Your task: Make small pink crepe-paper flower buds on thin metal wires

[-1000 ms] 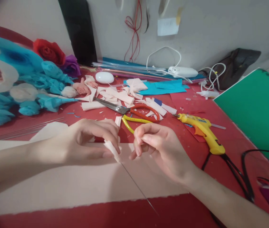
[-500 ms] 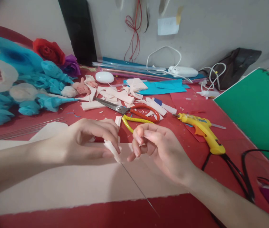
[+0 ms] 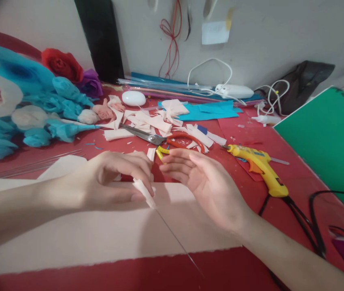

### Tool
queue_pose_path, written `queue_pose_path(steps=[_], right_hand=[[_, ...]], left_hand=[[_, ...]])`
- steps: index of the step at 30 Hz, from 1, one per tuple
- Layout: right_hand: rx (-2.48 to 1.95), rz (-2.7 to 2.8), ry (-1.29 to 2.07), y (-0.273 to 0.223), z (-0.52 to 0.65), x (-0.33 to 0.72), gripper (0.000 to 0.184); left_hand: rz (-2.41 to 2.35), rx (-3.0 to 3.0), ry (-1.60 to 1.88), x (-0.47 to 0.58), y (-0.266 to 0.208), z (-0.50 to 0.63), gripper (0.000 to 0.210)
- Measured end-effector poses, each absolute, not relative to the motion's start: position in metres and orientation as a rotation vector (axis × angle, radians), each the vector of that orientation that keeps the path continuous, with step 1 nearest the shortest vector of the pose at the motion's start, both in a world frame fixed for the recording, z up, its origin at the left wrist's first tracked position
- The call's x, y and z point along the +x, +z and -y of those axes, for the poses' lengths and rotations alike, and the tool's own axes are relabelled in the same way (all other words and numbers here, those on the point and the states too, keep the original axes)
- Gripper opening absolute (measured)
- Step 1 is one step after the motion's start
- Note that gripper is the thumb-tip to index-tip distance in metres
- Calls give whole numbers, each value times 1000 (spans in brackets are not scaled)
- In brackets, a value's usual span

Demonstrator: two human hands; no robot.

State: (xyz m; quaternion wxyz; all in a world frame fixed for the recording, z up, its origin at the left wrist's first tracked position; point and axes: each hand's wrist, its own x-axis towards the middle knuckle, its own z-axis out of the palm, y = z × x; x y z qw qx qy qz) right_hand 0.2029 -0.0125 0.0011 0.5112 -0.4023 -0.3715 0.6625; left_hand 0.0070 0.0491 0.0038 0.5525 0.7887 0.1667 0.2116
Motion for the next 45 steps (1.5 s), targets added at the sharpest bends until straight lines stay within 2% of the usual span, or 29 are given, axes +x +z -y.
queue_pose_path(steps=[4,11,13,17,19,21,23,32,36,40,45], right_hand=[[-928,942,1562,10,11,204,36],[-1196,1106,1424,26,14,207,37],[-1293,1219,1265,28,16,209,31],[-1581,1634,646,32,20,215,9],[-1649,1878,519,33,19,218,5],[-1681,2092,624,30,19,221,2],[-1718,2197,790,24,18,223,7],[-1677,2245,1071,12,11,228,8],[-1705,2219,987,14,11,230,14],[-1744,2137,787,20,8,233,7],[-1736,2084,647,27,2,239,11]], left_hand=[[-385,1870,502,7,4,-49,10],[-380,1867,496,8,3,-50,10],[-387,1863,488,8,3,-50,10],[-400,1854,479,7,4,-49,10],[-384,1862,484,7,5,-50,10],[-362,1873,497,6,4,-51,10],[-340,1887,501,5,4,-51,10],[-385,1935,450,4,2,-52,11],[-345,1964,460,4,2,-53,13],[-335,1952,470,3,4,-52,14],[-364,1919,491,5,7,-50,11]])
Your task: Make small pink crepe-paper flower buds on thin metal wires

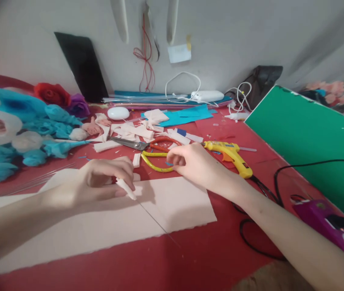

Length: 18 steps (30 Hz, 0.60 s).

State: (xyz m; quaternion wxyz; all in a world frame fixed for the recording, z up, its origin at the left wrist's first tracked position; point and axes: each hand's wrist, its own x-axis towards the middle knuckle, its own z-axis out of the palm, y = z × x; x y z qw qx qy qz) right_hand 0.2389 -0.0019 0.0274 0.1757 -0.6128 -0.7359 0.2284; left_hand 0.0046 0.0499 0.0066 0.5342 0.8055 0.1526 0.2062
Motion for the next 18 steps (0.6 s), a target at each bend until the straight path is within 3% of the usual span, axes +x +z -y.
queue_pose_path(steps=[10,14,18], right_hand=[[-1724,2108,462,36,4,236,29],[-1708,2090,634,39,9,234,17],[-1584,2121,1066,37,16,226,18]], left_hand=[[-470,1951,490,2,11,-40,11],[-504,1941,478,-5,13,-32,10],[-528,1905,474,-12,15,-28,10]])
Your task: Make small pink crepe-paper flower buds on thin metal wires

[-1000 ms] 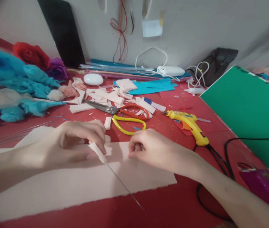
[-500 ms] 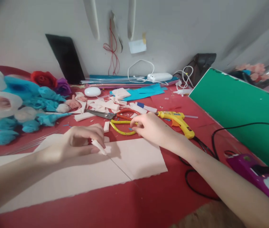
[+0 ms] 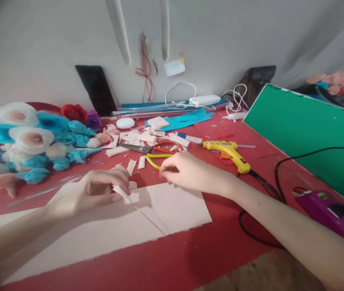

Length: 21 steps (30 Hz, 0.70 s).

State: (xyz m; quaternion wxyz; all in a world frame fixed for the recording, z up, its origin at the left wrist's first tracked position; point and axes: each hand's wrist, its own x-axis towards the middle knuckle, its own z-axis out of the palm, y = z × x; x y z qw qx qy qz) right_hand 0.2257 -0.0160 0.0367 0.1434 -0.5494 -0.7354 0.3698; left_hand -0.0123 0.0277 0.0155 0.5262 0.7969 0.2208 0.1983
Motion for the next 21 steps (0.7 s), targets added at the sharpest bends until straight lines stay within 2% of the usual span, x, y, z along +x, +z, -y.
queue_pose_path(steps=[2,5,7,10,15,18,21], right_hand=[[-1499,2124,1328,34,21,218,21],[-1422,2056,1527,30,28,206,11],[-1423,1935,1496,30,32,199,11],[-1428,1760,1398,31,33,196,26],[-1403,1745,1526,26,28,197,9],[-1429,1656,1359,25,27,196,13],[-1374,1670,1409,32,34,193,21]], left_hand=[[-545,1875,485,-14,16,-27,11],[-558,1828,500,-15,15,-26,12],[-552,1802,501,-15,14,-26,12],[-540,1770,504,-16,14,-26,11],[-531,1728,548,-16,12,-26,10],[-526,1715,571,-15,9,-26,11],[-492,1724,587,-14,12,-27,9]])
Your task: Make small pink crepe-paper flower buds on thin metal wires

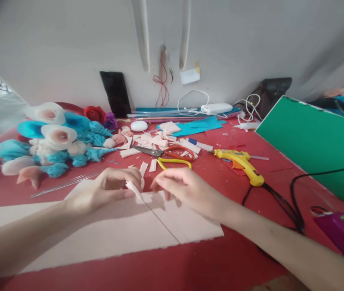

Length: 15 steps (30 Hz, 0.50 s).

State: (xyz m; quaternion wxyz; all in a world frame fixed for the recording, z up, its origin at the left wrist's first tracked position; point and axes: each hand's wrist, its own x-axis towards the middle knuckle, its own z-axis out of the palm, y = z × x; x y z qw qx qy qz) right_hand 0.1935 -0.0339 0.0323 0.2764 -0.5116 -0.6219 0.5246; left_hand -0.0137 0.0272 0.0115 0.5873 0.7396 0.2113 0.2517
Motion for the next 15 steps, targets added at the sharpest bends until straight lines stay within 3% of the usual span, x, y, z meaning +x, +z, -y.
queue_pose_path(steps=[6,11,15], right_hand=[[-1303,1645,1573,47,44,190,33],[-1313,1589,1543,54,45,192,25],[-1321,1573,1315,61,49,194,13]], left_hand=[[-350,1813,541,-3,33,-33,10],[-286,1866,585,9,47,-38,7],[-293,1849,683,16,54,-33,12]])
